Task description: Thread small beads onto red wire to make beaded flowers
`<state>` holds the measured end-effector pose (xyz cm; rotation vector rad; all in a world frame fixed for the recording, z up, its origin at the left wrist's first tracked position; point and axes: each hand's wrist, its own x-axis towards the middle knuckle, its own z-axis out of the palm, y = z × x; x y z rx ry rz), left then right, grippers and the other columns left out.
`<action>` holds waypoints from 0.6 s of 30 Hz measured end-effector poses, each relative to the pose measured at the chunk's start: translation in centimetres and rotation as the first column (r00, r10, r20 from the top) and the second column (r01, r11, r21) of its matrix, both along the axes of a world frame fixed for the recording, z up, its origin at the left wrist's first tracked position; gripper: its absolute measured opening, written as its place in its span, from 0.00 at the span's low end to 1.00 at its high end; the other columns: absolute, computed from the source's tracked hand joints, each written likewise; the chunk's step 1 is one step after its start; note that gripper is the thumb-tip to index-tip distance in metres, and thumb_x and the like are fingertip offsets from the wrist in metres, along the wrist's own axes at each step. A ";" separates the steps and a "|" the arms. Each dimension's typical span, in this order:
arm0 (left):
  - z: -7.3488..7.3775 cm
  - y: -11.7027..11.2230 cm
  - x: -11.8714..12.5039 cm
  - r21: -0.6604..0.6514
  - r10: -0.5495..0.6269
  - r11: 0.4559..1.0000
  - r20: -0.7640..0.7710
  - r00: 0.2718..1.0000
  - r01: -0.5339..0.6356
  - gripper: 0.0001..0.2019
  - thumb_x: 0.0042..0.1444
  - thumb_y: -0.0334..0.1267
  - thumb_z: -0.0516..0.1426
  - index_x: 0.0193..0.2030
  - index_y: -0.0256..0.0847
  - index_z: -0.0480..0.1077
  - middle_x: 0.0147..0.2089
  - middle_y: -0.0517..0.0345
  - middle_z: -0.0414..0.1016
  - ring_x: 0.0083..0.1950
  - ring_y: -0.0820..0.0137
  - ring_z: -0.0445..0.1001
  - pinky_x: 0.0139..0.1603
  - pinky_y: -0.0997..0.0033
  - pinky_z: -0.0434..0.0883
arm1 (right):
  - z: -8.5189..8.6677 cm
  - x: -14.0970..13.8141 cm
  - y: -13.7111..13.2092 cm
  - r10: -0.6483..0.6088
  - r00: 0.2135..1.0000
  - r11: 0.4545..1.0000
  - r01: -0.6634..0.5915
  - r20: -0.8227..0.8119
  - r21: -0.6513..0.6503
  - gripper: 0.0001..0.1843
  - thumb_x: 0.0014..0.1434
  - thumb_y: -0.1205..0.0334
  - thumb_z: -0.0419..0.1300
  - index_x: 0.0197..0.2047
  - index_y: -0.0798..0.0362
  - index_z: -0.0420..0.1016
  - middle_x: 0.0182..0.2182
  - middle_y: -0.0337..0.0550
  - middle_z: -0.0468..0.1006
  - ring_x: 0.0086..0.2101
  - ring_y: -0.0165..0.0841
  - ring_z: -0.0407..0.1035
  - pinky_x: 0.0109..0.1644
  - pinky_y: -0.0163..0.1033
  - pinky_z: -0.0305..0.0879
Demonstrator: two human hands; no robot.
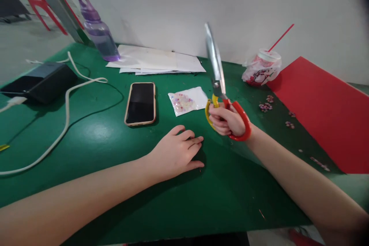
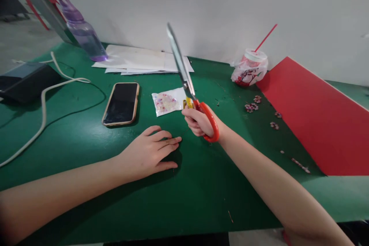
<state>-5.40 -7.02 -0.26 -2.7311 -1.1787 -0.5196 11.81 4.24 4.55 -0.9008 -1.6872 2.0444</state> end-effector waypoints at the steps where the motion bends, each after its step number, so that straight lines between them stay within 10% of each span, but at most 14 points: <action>1: 0.0 -0.1 0.0 -0.004 0.001 1.000 0.009 1.000 -0.001 0.22 0.61 0.51 0.50 0.48 0.34 0.71 0.53 0.54 0.74 0.50 0.64 0.68 0.53 0.59 0.57 | 0.5 0.4 -0.4 -0.031 0.998 0.999 0.032 -0.047 0.024 0.21 0.60 0.60 0.51 0.17 0.52 0.50 0.09 0.28 0.49 0.09 0.20 0.42 0.11 0.28 0.38; 10: 0.2 -0.1 0.4 -0.137 0.038 0.990 0.109 0.993 -0.023 0.23 0.59 0.49 0.53 0.55 0.37 0.66 0.56 0.51 0.71 0.55 0.62 0.67 0.57 0.56 0.57 | 0.6 3.3 -1.7 -0.334 0.925 0.937 0.306 -0.182 -0.168 0.17 0.57 0.62 0.49 0.20 0.51 0.49 0.08 0.26 0.47 0.09 0.20 0.38 0.11 0.27 0.37; 18: -0.2 0.0 0.4 -0.145 0.032 0.989 0.116 0.993 -0.015 0.21 0.58 0.51 0.53 0.53 0.40 0.69 0.58 0.54 0.70 0.60 0.61 0.64 0.63 0.55 0.53 | -1.6 -0.4 -2.7 -0.188 0.966 0.975 0.161 -0.180 -0.155 0.19 0.57 0.59 0.50 0.18 0.50 0.49 0.07 0.26 0.48 0.08 0.20 0.40 0.10 0.27 0.38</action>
